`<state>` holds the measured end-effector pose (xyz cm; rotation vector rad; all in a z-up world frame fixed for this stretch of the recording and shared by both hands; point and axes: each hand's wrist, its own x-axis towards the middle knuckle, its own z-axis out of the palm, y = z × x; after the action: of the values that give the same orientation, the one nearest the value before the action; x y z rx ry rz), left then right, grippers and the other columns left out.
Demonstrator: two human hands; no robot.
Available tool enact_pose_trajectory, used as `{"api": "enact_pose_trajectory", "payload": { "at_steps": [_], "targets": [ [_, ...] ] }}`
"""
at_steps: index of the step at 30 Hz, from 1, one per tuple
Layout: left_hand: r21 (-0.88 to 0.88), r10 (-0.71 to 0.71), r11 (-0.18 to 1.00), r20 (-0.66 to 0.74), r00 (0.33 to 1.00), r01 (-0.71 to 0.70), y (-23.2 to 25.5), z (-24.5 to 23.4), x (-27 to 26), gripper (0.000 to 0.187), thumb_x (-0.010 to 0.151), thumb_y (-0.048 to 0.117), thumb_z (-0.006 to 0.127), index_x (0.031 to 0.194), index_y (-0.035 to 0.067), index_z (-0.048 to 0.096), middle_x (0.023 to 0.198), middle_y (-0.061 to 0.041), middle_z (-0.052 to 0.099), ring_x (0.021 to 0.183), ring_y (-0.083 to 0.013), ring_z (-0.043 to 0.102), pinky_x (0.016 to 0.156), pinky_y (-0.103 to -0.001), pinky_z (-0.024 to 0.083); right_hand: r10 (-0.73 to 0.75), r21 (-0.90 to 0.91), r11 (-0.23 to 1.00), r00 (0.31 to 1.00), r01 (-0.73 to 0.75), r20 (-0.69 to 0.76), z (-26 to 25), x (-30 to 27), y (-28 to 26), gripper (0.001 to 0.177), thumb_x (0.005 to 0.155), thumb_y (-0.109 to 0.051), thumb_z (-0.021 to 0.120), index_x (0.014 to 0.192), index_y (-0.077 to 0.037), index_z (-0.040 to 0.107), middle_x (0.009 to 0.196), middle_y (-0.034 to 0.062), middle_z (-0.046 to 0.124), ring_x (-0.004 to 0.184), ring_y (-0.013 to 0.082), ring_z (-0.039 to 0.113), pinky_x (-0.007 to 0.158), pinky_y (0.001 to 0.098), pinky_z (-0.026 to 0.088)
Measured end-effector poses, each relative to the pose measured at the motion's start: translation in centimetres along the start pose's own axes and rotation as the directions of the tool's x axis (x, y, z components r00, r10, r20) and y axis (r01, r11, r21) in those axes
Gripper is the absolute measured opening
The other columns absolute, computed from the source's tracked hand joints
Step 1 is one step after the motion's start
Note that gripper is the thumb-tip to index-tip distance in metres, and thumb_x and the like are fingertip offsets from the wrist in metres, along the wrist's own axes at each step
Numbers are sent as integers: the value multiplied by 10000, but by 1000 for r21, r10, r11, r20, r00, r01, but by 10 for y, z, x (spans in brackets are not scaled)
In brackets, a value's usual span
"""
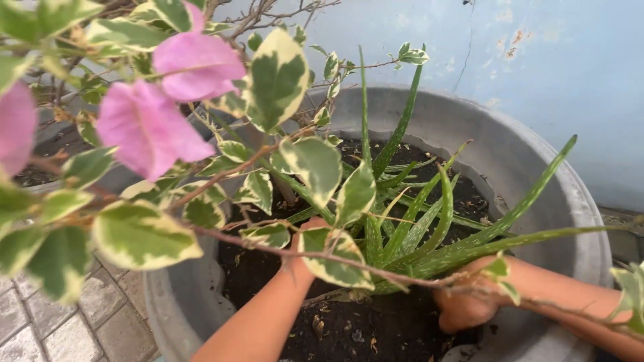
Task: Picking up dead leaves and plant debris from potted plants and garden beds.
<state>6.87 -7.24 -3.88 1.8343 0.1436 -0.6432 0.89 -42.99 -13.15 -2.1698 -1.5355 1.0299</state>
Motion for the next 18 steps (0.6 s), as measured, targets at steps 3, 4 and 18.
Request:
{"api": "enact_pose_trajectory", "payload": {
  "at_steps": [3,4,18],
  "targets": [
    [104,26,994,0,1000,-26,9,8,9,276,1048,217,460,963,25,639,824,-89,675,736,-163,628,661,-278,542,441,-51,894,893,-446,-85,-27,-34,-14,389,1046,-397,511,924,-46,626,897,103,640,853,231,599,801,346,499],
    [140,34,990,5,999,-34,11,11,12,279,1048,217,461,965,23,643,829,-93,679,743,-169,634,669,-282,545,572,-54,813,812,-580,-117,-35,-45,-19,406,1031,-422,528,948,-44,652,924,113,666,886,245,625,829,360,513],
    [561,138,819,8,990,-118,14,27,3,326,1039,220,478,993,-3,711,904,-154,739,843,-253,718,779,-349,592,922,-29,383,380,-923,79,-88,-51,-60,608,865,-623,657,1009,-54,816,1016,120,781,995,278,729,912,428,546]
  ]
}}
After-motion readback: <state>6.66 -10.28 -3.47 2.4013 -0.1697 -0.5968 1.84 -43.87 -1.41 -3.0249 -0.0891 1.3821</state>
